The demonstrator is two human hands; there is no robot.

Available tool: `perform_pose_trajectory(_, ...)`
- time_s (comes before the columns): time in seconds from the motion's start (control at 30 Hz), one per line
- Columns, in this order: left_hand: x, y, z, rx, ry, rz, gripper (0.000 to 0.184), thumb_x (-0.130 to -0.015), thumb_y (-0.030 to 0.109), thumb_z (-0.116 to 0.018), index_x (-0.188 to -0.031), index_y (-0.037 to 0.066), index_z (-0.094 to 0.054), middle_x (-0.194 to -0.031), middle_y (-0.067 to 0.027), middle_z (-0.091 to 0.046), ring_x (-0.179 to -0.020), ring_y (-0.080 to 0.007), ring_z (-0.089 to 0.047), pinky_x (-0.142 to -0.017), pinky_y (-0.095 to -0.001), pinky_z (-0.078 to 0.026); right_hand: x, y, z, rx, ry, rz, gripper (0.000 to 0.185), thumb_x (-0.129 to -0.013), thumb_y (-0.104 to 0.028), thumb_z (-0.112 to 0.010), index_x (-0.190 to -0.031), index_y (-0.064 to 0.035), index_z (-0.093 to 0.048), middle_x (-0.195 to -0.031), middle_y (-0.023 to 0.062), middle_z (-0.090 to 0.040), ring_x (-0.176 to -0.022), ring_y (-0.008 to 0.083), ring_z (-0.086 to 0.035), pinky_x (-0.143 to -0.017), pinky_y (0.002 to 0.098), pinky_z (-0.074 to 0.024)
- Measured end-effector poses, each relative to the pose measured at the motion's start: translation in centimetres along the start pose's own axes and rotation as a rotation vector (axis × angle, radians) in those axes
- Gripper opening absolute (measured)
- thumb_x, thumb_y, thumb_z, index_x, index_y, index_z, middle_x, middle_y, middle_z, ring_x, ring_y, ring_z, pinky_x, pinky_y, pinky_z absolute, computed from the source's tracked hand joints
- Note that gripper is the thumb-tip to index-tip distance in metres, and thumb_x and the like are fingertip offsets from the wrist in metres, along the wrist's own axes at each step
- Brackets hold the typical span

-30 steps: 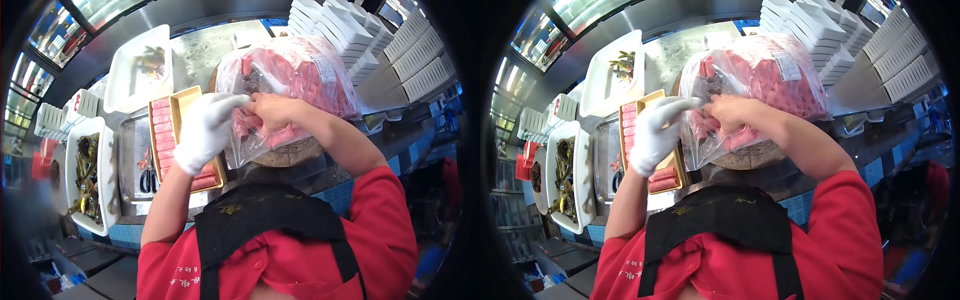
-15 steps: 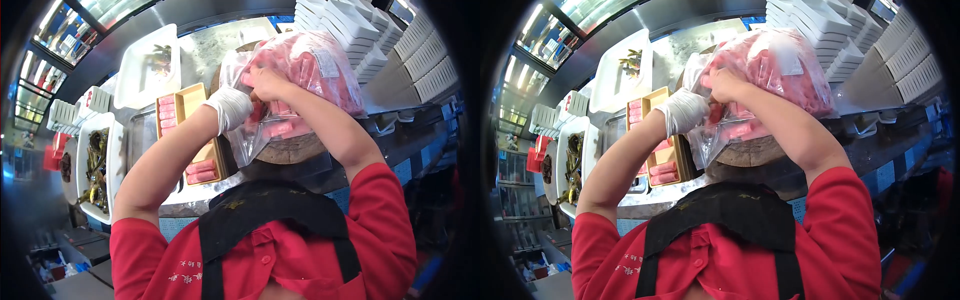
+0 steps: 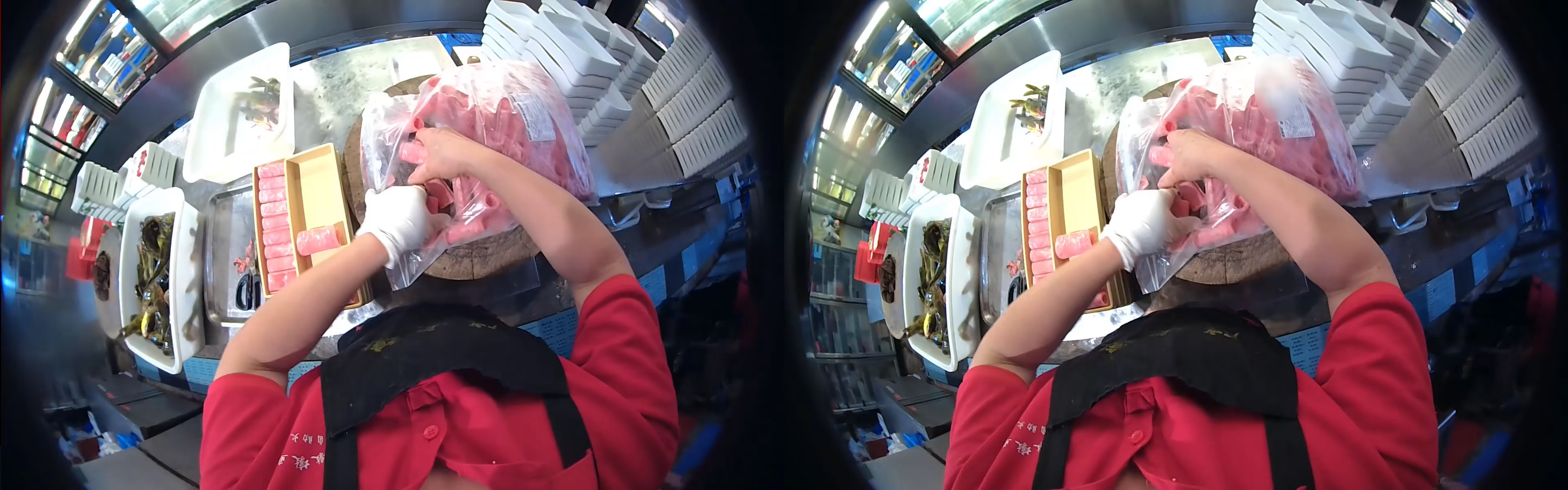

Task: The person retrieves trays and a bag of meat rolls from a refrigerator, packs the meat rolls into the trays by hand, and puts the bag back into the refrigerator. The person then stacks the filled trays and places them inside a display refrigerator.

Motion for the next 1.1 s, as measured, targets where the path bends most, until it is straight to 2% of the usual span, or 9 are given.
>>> perform_pose_trajectory(0.2,2.8,0.1,2.2,0.354,0.330,0.003,0.026,-0.078,0.023,-0.071,-0.099,0.008,-0.070,-0.084,-0.0134,-0.070,-0.076,-0.0251,-0.070,-0.071,-0.0352,-0.053,1.5,-1.2,-0.5,-0.039,0.097,-0.038,0.044,-0.072,-0.019,-0.075,-0.108,0.0021,-0.062,-0.101,0.0210,-0.069,-0.099,0.0344,-0.067,-0.081,0.0417,-0.0534)
perform_pose_trajectory(0.3,4.6,-2.6,5.8,1.249,0.403,-0.004,0.026,-0.090,0.010,-0.062,-0.115,0.003,-0.061,-0.074,-0.0030,-0.063,-0.065,-0.0089,-0.060,-0.061,-0.0261,-0.050,1.8,-0.4,-2.3,-0.184,-0.119,-0.132,0.043,-0.070,-0.013,-0.074,-0.109,0.0013,-0.060,-0.095,0.0172,-0.070,-0.086,0.0300,-0.070,-0.071,0.0393,-0.0554)
perform_pose_trajectory(0.37,6.8,-5.1,10.2,1.193,0.593,0.060,0.040,-0.093,0.007,-0.060,-0.131,0.000,-0.050,-0.091,-0.0010,-0.060,-0.078,-0.0071,-0.059,-0.069,-0.0212,-0.048,1.8,-0.9,-2.8,-0.024,-0.071,-0.100,0.044,-0.070,-0.009,-0.072,-0.112,0.0000,-0.059,-0.093,0.0143,-0.070,-0.071,0.0263,-0.069,-0.059,0.0362,-0.0548)
perform_pose_trajectory(0.43,7.4,-9.0,10.6,0.689,0.721,-0.111,0.041,-0.092,0.006,-0.062,-0.132,0.003,-0.052,-0.093,-0.0036,-0.060,-0.080,-0.0136,-0.061,-0.070,-0.0270,-0.049,2.8,-1.7,-1.6,-0.181,-0.044,-0.177,0.052,-0.066,-0.012,-0.073,-0.115,-0.0041,-0.061,-0.105,0.0214,-0.067,-0.095,0.0347,-0.067,-0.079,0.0415,-0.0523)
perform_pose_trajectory(0.57,8.4,-10.5,5.2,-0.118,0.280,-0.003,0.040,-0.089,0.025,-0.062,-0.123,0.008,-0.052,-0.100,-0.0123,-0.060,-0.103,-0.0327,-0.057,-0.096,-0.0574,-0.035,4.4,-5.5,4.3,-0.208,0.215,-0.078,0.051,-0.070,-0.013,-0.071,-0.119,-0.0069,-0.059,-0.102,0.0171,-0.067,-0.095,0.0316,-0.067,-0.081,0.0367,-0.0532)
perform_pose_trajectory(0.83,14.0,-7.5,2.3,-0.096,0.490,-0.048,0.055,-0.089,0.030,-0.064,-0.131,-0.002,-0.049,-0.123,-0.0212,-0.055,-0.117,-0.0391,-0.050,-0.105,-0.0526,-0.033,-3.9,-17.9,-3.9,-0.074,-0.235,0.366,0.041,-0.080,-0.023,-0.071,-0.112,0.0002,-0.059,-0.115,0.0202,-0.062,-0.109,0.0339,-0.061,-0.092,0.0474,-0.0476)
perform_pose_trajectory(0.97,16.4,-9.7,4.9,0.104,0.825,0.060,0.044,-0.090,0.016,-0.065,-0.129,-0.001,-0.055,-0.127,-0.0219,-0.056,-0.120,-0.0389,-0.052,-0.105,-0.0434,-0.039,-6.0,-16.6,-9.9,0.414,-0.115,0.288,0.086,-0.083,-0.053,-0.069,-0.144,-0.0023,-0.036,-0.149,0.0220,-0.036,-0.142,0.0434,-0.026,-0.104,0.0686,-0.0252)
perform_pose_trajectory(1.07,15.2,-10.9,6.0,0.202,0.886,0.065,0.055,-0.094,0.019,-0.061,-0.142,-0.001,-0.043,-0.145,-0.0225,-0.044,-0.134,-0.0371,-0.042,-0.113,-0.0427,-0.030,-3.2,-16.0,-9.4,0.194,-0.157,0.291,0.092,-0.089,-0.053,-0.060,-0.153,-0.0035,-0.017,-0.156,0.0236,-0.020,-0.146,0.0447,-0.014,-0.111,0.0680,-0.0194)
perform_pose_trajectory(1.1,14.3,-11.3,6.2,0.287,0.824,0.042,0.058,-0.096,0.019,-0.057,-0.146,-0.001,-0.037,-0.149,-0.0227,-0.039,-0.140,-0.0371,-0.034,-0.116,-0.0435,-0.024,-1.7,-16.0,-8.2,0.256,0.177,0.419,0.068,-0.094,-0.043,-0.058,-0.143,0.0005,-0.038,-0.145,0.0266,-0.038,-0.137,0.0437,-0.034,-0.107,0.0598,-0.0338)
Point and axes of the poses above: each hand's wrist, its own x-axis away from the middle knuckle, its own z-axis out of the back of the hand, y = z × x, the point moved 8 cm from there along -x, towards the middle knuckle
